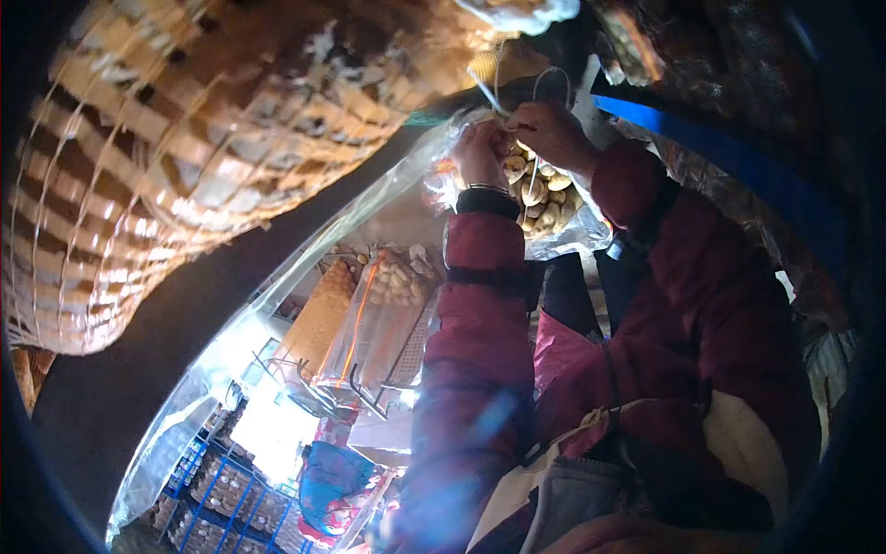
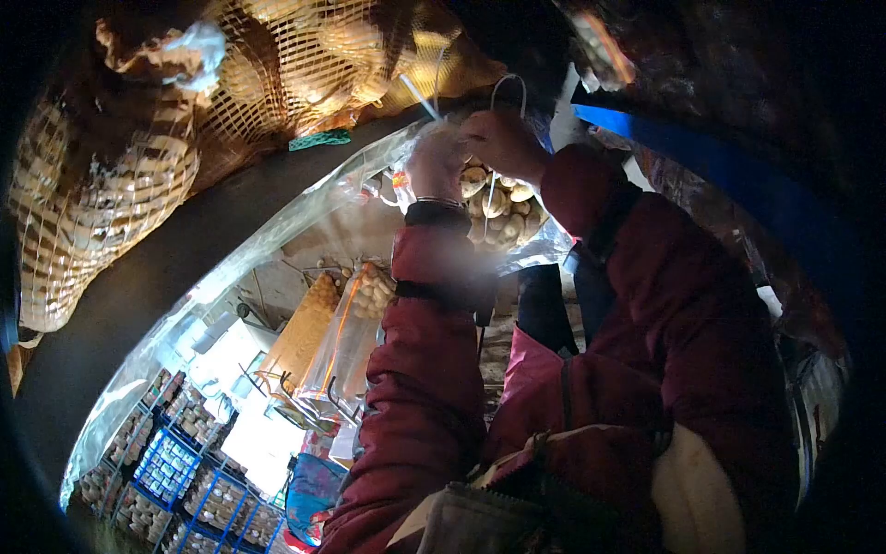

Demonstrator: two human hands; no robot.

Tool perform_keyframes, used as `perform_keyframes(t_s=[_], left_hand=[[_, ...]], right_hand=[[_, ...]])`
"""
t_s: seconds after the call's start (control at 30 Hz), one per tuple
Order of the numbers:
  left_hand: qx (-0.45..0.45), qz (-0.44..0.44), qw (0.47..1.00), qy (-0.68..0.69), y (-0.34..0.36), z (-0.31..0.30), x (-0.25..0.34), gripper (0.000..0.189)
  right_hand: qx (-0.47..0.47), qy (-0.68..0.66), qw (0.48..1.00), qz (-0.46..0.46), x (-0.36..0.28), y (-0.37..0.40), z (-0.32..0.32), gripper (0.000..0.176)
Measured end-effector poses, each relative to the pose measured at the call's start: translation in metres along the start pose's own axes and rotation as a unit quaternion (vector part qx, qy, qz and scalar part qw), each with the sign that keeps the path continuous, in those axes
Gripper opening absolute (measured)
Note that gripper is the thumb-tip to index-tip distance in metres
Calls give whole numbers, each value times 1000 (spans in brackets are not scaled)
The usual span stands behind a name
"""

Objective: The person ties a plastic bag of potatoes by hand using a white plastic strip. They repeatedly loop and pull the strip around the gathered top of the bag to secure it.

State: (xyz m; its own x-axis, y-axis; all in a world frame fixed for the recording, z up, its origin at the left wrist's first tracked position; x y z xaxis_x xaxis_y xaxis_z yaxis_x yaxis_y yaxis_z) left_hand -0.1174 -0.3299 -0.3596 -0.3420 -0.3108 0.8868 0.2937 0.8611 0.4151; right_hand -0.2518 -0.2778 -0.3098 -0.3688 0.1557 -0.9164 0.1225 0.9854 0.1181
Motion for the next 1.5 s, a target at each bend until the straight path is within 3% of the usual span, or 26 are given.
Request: perform_keyframes(t_s=[0.03, 0.1, 0.17, 0.23, 0.3, 0.33, 0.4, 0.5, 0.53, 0.6, 0.7, 0.77, 0.8, 0.83, 0.9, 0.97, 1.03, 1.1, 1.17, 1.23, 1.3, 1.37, 1.4, 1.43, 1.47, 1.5], left_hand=[[1, -1, 1000, 0, 0, 2, 3, 5], [68, -221, 934, 272, 3, 7, -11, 8], [49, -183, 941, 280, 11, 4, 6, 9], [29, -144, 947, 287, 9, 1, 19, 11], [-15, -116, 980, -159, 3, -1, 28, 13], [-15, -116, 980, -159, 6, 0, 29, 13], [45, -174, 954, 240, 19, 2, 26, 13], [38, -164, 947, 272, 22, 5, 30, 10], [38, -163, 947, 273, 24, 5, 31, 10], [33, 56, 998, 9, 25, 0, 55, 13], [89, 33, 995, 35, 41, -23, 60, 20], [106, 2, 990, 94, 54, -23, 76, 24], [125, 104, 986, -36, 53, -25, 95, 24], [141, 202, 955, -165, 55, -23, 111, 25], [113, 188, 964, -150, 47, -13, 113, 21], [22, 303, 899, -315, 44, 3, 113, 20], [5, 291, 928, -231, 60, -3, 123, 20], [24, 115, 991, 56, 79, -28, 143, 23], [-3, 127, 991, -50, 103, -63, 181, 28], [59, 11, 993, 101, 125, -100, 183, 33], [45, 61, 979, 189, 157, -120, 204, 35], [101, 180, 957, -205, 200, -147, 230, 36], [110, 169, 969, -144, 216, -158, 235, 36], [118, 157, 977, -82, 227, -169, 237, 35], [54, 125, 981, 142, 232, -184, 217, 33], [57, 124, 980, 143, 235, -189, 196, 33]], right_hand=[[-12, -82, 996, 31, 8, 1, 3, 17], [-26, -165, 984, 60, 29, -4, 12, 20], [-79, -396, 885, 233, 67, -9, 31, 26], [-40, -346, 909, 229, 45, -17, 6, 25], [-2, -297, 928, 225, 26, -26, -5, 24], [-8, -290, 937, 193, 16, -30, -4, 20], [-13, -283, 945, 162, 12, -33, -1, 20], [-21, -322, 933, 161, 28, -39, 12, 15], [24, -224, 969, 106, 26, -42, 6, 13], [67, -123, 989, 45, 19, -46, -2, 11], [209, -56, 976, 27, -9, -45, -41, 12], [113, -249, 956, 106, -33, -39, -52, 15], [82, -317, 938, 112, -42, -39, -53, 16], [82, -315, 939, 110, -54, -36, -60, 16], [21, -348, 930, 115, -77, -24, -65, 19], [-7, -341, 934, 106, -91, -11, -71, 17], [62, -368, 919, 125, -91, 3, -79, 19], [54, -329, 933, 131, -77, 18, -86, 27], [101, -298, 929, 192, -66, 38, -99, 27], [70, -244, 934, 251, -44, 61, -104, 33], [47, -199, 945, 255, -34, 83, -104, 34], [21, -120, 979, 162, -24, 105, -100, 32], [-1, -39, 997, 65, -26, 113, -96, 31], [-3, -37, 997, 65, -24, 124, -91, 31], [10, -124, 988, 87, -22, 138, -85, 31], [25, -208, 972, 107, -20, 145, -82, 31]])
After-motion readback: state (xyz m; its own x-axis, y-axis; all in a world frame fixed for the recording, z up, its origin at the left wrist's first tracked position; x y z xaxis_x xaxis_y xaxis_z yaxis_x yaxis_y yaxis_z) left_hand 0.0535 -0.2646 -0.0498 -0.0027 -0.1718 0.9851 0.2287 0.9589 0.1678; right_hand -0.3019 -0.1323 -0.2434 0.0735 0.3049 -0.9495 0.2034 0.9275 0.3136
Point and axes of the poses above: each hand's wrist, its own y-axis away from the middle knuckle, its own z-axis out of the palm, x = y × z, the point moved 5 cm from there along -y, towards the middle knuckle, and after that the axes turned 2 degrees about -y, right-handed, at the moved point
